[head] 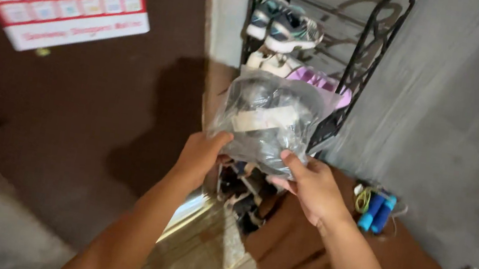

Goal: The person is organizing various pairs of shoes and sandals from a wooden bench onto a shoe rack.

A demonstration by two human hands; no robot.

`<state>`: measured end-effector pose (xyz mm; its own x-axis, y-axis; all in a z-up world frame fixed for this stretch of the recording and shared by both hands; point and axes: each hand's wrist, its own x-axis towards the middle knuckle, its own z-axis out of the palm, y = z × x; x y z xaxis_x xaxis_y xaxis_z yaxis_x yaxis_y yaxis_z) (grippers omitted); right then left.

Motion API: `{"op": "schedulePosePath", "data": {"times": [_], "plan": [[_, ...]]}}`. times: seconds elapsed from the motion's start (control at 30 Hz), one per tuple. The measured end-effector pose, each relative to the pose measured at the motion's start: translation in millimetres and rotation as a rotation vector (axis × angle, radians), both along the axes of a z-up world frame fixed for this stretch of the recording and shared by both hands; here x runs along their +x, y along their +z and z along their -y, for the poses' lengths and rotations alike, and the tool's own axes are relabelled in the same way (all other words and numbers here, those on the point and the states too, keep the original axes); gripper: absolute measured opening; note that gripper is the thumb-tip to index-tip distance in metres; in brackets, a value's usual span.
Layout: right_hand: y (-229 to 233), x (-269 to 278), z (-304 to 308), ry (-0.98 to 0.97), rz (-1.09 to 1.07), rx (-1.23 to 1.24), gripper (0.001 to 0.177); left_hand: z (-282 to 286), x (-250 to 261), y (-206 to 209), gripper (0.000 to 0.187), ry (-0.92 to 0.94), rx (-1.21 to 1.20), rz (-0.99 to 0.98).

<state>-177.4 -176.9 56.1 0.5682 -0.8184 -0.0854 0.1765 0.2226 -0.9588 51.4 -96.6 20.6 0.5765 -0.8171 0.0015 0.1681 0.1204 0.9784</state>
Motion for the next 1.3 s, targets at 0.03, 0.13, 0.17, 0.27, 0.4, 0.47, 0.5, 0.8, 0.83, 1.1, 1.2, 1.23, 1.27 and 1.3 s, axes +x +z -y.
{"op": "schedulePosePath", "data": {"times": [0.03,0.13,0.17,0.27,0.4,0.47,0.5,0.8,0.83,1.1,1.2,1.23,1.27,1.3], "plan": [[4.1,9.9,19.8,-0.013,-0.005,-0.001,0.054,21.0,11.0,8.5,0.037,-0.013,-0.001,-0.005],[12.2,32.5,69.4,-0.062,-0.015,-0.023,0.055,77.8,40.0,25.4,0.040,-0.090,-0.057,0.011],[14.5,38.8,83.6,-0.090,-0.027,-0.020,0.056,96.9,50.1,28.2,0.041,-0.099,-0.012,0.057],[20.5,60.2,122.7,-0.158,-0.045,-0.017,0.061,150.1,81.2,34.2,0.042,-0.164,0.018,0.107],[7.4,82.4,162.1,-0.232,-0.081,-0.058,0.068,203.2,108.0,38.3,0.036,-0.268,0.050,0.216],[14.4,98.5,169.1,-0.264,-0.105,-0.071,0.068,233.9,124.3,34.0,0.034,-0.294,0.028,0.226],[19.1,107.8,170.2,-0.276,-0.129,-0.082,0.068,248.4,133.1,33.5,0.032,-0.300,0.010,0.234],[39.4,185.1,186.0,-0.426,-0.146,-0.072,0.071,334.0,182.4,45.1,0.031,-0.479,0.164,0.242],[33.4,187.9,196.0,-0.451,-0.152,-0.065,0.071,343.6,181.0,39.5,0.031,-0.506,0.166,0.239],[45.5,185.6,253.8,-0.792,-0.170,0.000,0.062,376.8,144.6,54.8,0.046,-0.588,-0.016,0.110],[37.8,181.8,256.7,-0.807,-0.055,-0.070,0.061,383.9,142.7,60.9,0.054,-0.609,0.052,0.143],[36.0,184.1,253.9,-0.814,-0.054,-0.071,0.061,389.4,144.1,54.9,0.054,-0.615,0.051,0.144],[34.3,186.2,250.9,-0.814,-0.012,-0.133,0.060,394.6,145.2,49.0,0.053,-0.549,-0.046,0.260],[32.9,188.4,248.8,-0.812,0.029,-0.197,0.060,400.3,146.5,43.3,0.053,-0.478,-0.144,0.374]]}}
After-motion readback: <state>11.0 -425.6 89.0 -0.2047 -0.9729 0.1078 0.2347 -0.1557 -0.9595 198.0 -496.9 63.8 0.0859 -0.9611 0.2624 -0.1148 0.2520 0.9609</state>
